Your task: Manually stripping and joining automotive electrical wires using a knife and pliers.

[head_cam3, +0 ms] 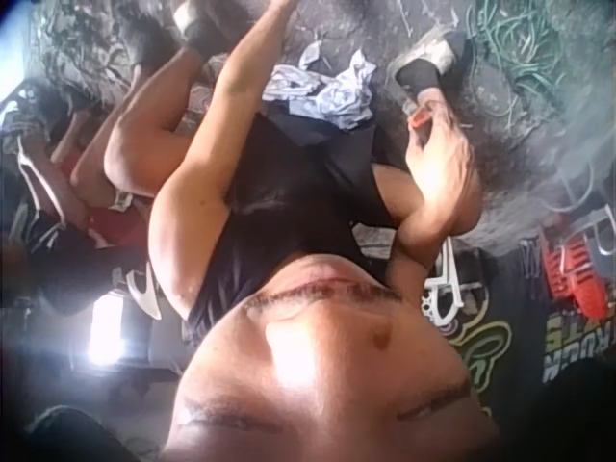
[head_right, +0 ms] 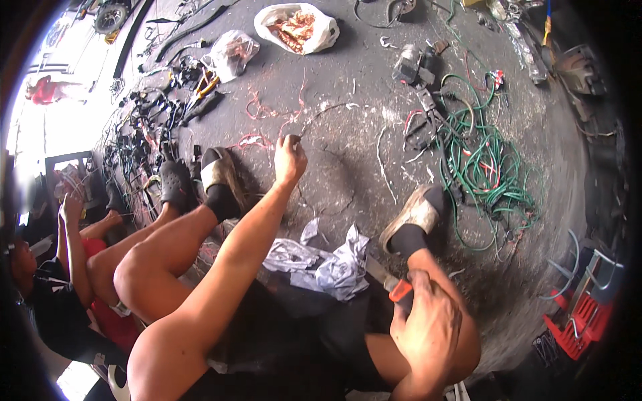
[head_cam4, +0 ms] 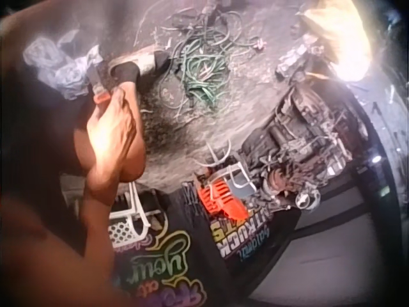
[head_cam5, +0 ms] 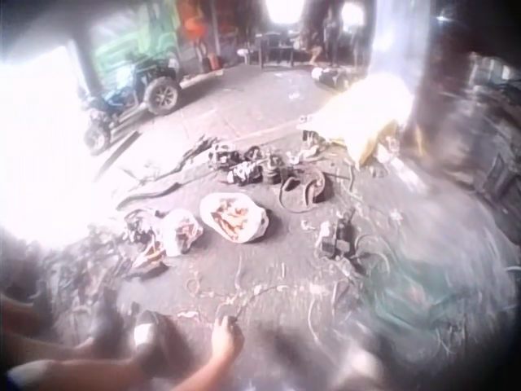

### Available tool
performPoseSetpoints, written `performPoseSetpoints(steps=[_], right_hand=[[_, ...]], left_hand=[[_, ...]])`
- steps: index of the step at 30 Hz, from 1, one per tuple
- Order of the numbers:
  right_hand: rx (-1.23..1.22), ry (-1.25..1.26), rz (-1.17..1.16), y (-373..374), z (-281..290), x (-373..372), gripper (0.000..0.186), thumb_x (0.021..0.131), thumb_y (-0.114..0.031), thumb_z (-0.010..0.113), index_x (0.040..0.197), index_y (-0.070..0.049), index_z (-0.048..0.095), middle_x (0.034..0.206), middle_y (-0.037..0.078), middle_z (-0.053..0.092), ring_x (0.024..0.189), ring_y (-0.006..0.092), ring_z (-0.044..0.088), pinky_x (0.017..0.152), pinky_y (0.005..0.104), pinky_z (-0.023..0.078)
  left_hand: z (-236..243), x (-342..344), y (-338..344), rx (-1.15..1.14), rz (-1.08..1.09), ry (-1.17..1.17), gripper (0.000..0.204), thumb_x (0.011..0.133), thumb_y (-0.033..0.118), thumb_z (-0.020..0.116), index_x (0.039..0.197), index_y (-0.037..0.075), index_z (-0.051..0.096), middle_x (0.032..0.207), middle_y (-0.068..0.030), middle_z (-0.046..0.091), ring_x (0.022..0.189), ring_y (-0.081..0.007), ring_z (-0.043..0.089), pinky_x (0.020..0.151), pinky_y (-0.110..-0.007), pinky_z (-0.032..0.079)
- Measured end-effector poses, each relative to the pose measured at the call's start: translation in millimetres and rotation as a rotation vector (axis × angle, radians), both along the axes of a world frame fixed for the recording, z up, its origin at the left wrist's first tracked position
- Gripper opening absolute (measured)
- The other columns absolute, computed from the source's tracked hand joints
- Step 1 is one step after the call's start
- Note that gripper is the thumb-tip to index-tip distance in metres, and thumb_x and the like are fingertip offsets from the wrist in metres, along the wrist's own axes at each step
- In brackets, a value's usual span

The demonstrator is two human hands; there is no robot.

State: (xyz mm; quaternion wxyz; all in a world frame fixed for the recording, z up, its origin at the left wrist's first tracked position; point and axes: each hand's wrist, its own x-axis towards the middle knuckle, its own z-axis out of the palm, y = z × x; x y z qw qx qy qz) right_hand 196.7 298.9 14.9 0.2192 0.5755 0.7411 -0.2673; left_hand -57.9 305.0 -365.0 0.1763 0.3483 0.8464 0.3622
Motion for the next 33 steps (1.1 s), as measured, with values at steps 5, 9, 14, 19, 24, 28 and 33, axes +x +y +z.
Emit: performPoseSetpoints(steps=[5, 9, 14, 19, 24, 28, 33], right_hand=[[-0.051, 0.042, 0.103, 4, -21, 15, 0.037, 0.078, -0.014, 0.067, 0.112, -0.004, 0.056, 0.102, 0.02, 0.063, 0.094, 0.0388, 0.06, 0.081, 0.0464, 0.046], [0.074, -0.017, 0.265, -10, -41, 52, 0.038, 0.076, -0.02, 0.07, 0.108, -0.005, 0.058, 0.101, 0.018, 0.063, 0.091, 0.0363, 0.061, 0.08, 0.0463, 0.046], [-0.29, 0.138, -0.012, 8, 4, 25, 0.047, 0.079, -0.015, 0.067, 0.123, -0.005, 0.053, 0.104, 0.025, 0.062, 0.094, 0.0421, 0.06, 0.083, 0.0455, 0.047], [-0.187, 0.138, 0.015, 4, 21, 27, 0.047, 0.078, -0.011, 0.067, 0.122, -0.005, 0.054, 0.102, 0.024, 0.062, 0.095, 0.0408, 0.06, 0.082, 0.0457, 0.047], [0.028, 0.337, 0.22, -1, 32, 21, 0.049, 0.077, -0.014, 0.07, 0.122, -0.006, 0.054, 0.101, 0.025, 0.062, 0.096, 0.0411, 0.061, 0.083, 0.0457, 0.047], [0.214, 0.354, 0.298, -21, 36, 21, 0.027, 0.072, -0.02, 0.072, 0.094, -0.007, 0.062, 0.086, 0.017, 0.064, 0.085, 0.0396, 0.061, 0.074, 0.0472, 0.047], [0.248, 0.383, 0.379, -27, 27, -23, 0.029, 0.077, -0.024, 0.069, 0.1, -0.008, 0.059, 0.092, 0.019, 0.063, 0.089, 0.0383, 0.06, 0.078, 0.046, 0.048]], left_hand=[[8, -14, 85, -0.144, -0.248, 0.076, 0.03, 0.079, 0.01, 0.059, 0.109, 0.007, 0.058, 0.11, -0.0197, 0.055, 0.098, -0.0406, 0.059, 0.083, -0.047, 0.05], [-20, 16, 141, -0.49, -0.344, 0.242, 0.037, 0.083, 0.016, 0.057, 0.118, 0.008, 0.053, 0.114, -0.017, 0.056, 0.102, -0.0357, 0.061, 0.087, -0.049, 0.051], [-39, 2, 111, -0.481, -0.413, 0.161, 0.046, 0.083, 0.014, 0.055, 0.127, 0.004, 0.045, 0.118, -0.0216, 0.054, 0.104, -0.0365, 0.06, 0.082, -0.046, 0.051], [8, 16, 99, -0.312, -0.388, 0.039, 0.027, 0.074, 0.012, 0.055, 0.098, 0.006, 0.064, 0.109, -0.023, 0.058, 0.096, -0.0406, 0.058, 0.086, -0.048, 0.047], [107, -10, 104, -0.006, -0.425, -0.311, 0.029, 0.073, 0.005, 0.05, 0.096, 0.007, 0.068, 0.09, -0.0205, 0.068, 0.097, -0.039, 0.063, 0.087, -0.042, 0.05], [213, -27, 102, 0.086, -0.572, -0.267, 0.036, 0.075, 0.009, 0.057, 0.108, 0.01, 0.068, 0.096, -0.0154, 0.07, 0.082, -0.0267, 0.068, 0.079, -0.036, 0.052], [317, -65, 24, 0.119, -0.354, -0.504, 0.035, 0.09, 0.034, 0.063, 0.109, 0.005, 0.068, 0.075, -0.0064, 0.066, 0.06, -0.0102, 0.054, 0.06, -0.028, 0.047]])
